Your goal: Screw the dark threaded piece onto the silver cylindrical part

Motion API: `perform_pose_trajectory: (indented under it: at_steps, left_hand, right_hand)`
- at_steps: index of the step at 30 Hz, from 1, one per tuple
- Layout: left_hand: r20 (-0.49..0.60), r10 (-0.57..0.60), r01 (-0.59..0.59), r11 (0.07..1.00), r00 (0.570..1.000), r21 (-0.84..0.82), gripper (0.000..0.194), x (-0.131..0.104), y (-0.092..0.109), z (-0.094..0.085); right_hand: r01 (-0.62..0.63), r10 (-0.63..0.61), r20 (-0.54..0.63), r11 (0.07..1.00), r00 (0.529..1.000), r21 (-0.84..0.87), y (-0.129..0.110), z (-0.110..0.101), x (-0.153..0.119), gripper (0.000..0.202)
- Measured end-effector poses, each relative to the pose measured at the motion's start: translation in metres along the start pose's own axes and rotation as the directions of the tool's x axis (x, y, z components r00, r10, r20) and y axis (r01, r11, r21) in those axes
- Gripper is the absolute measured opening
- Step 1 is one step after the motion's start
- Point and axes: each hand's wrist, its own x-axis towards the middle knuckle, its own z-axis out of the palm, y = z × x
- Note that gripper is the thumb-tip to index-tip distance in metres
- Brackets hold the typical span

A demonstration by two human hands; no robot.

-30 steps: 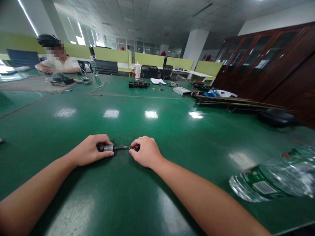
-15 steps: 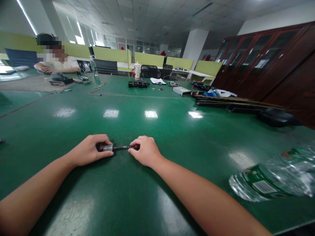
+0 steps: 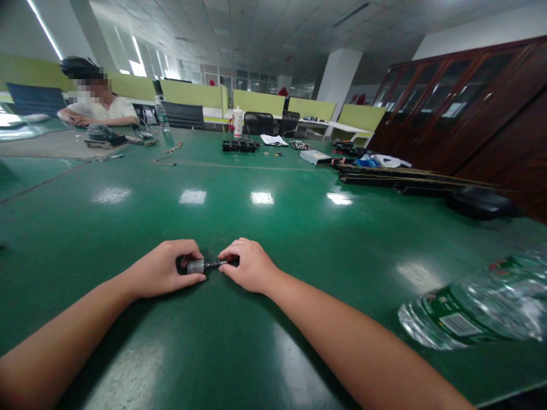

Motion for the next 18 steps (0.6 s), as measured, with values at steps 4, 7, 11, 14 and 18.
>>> perform_pose_trajectory:
  at_steps: [4, 7, 11, 14, 18]
  left_hand:
    - [-0.004, 0.004, -0.004, 1.0, 1.0, -0.008, 0.024, 0.0005, 0.0002, 0.0023]
    - [0.001, 0.008, -0.008, 0.999, 1.0, -0.038, 0.024, 0.001, 0.0011, 0.0019]
    - [0.0, 0.031, -0.031, 0.998, 1.0, -0.053, 0.023, 0.0016, 0.0078, 0.0029]
    - [-0.009, 0.039, -0.04, 0.998, 0.999, -0.05, 0.023, 0.002, 0.01, 0.0051]
    - [0.002, 0.023, -0.023, 0.997, 1.0, -0.068, 0.027, 0.0026, 0.0069, 0.0062]
  right_hand:
    - [0.002, -0.002, -0.005, 1.0, 1.0, 0.006, -0.0004, -0.0003, -0.0004, 0.015]
    - [0.014, -0.014, -0.011, 1.0, 1.0, -0.023, -0.0011, 0.0004, -0.0002, 0.015]
    - [0.072, -0.071, 0.023, 0.997, 0.997, -0.019, -0.0038, 0.002, 0.0005, 0.013]
    - [0.088, -0.088, 0.05, 0.996, 0.995, -0.006, -0.0058, 0.0028, 0.0011, 0.012]
    - [0.015, -0.015, 0.022, 1.0, 1.0, -0.011, -0.0077, 0.0025, 0.001, 0.012]
